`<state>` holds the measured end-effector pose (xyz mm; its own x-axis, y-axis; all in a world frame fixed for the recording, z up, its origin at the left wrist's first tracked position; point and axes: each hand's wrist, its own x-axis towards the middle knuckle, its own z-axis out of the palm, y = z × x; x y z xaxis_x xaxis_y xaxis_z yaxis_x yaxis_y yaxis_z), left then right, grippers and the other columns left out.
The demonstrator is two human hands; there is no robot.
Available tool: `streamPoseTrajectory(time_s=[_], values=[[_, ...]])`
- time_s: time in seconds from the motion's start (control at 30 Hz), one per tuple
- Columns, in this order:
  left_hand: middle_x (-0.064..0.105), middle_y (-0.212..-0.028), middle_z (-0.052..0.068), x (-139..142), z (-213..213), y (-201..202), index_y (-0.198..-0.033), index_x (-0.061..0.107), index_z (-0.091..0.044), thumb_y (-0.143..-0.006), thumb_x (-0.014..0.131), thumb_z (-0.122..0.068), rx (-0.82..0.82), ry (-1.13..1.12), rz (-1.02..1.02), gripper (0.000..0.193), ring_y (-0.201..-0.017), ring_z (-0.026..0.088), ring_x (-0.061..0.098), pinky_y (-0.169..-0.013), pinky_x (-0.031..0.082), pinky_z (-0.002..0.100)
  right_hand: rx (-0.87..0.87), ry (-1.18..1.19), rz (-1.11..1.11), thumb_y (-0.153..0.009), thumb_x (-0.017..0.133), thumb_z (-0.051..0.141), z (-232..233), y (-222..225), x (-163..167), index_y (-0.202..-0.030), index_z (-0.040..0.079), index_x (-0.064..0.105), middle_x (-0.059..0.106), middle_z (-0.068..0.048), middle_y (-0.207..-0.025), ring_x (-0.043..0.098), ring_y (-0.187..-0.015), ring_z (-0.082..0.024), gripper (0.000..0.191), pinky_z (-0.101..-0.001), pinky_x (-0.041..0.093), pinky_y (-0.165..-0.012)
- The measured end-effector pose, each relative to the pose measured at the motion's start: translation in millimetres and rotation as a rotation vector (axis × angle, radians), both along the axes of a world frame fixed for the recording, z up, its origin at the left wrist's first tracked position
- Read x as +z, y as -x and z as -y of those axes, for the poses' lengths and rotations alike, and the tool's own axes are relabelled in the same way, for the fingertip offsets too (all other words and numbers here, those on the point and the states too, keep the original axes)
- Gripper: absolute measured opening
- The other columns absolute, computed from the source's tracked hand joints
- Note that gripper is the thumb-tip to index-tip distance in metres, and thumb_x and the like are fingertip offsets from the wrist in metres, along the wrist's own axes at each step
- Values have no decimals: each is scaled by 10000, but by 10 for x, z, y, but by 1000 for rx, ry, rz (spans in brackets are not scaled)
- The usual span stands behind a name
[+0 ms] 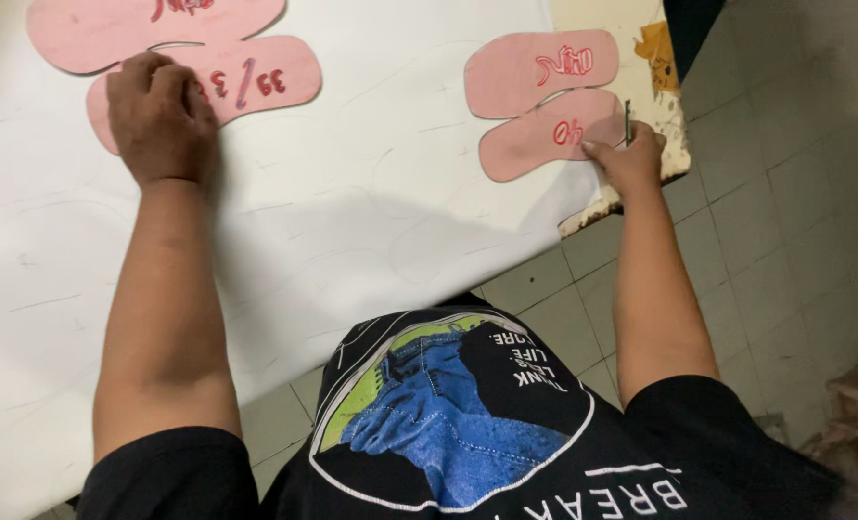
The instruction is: The person traces shoe insole outlines onto a large white fabric using a pink insole template and a pencil. Then the person uses red-handled scissors to cut along the traced outlines, separating the fabric pieces. Finally, the person rolls up the remaining fabric.
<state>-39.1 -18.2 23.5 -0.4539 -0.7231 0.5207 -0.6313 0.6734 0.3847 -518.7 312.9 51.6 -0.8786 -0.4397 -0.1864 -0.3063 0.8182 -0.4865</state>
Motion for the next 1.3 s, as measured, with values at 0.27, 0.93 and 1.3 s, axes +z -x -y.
streamPoseTrajectory(time_s=[0.27,0.93,1.3], values=[[613,-1472,50,136,-557,747,-1157,683,-75,-1018,599,15,232,-67,66,186,-1355,301,501,-1134,388,445,129,-27,86,-626,957,340,-289,763,-100,-1327,-54,498,611,-234,-1260,652,-1104,-328,926,-377,546,-921],[338,-1424,132,504,1,298,-1433,388,-100,-729,982,-404,780,-758,167,970,-1344,342,338,-1088,358,505,-399,895,637,-994,797,114,185,1492,-503,-897,145,488,657,-28,-762,697,-634,-117,325,-239,351,-429],[639,-1190,168,-104,-72,1067,-1220,572,17,-816,555,72,351,-550,-514,408,-1135,287,623,-1060,489,388,160,181,551,-968,715,291,1044,509,-137,-981,22,620,655,-47,-732,579,-512,-126,285,-264,452,-452]])
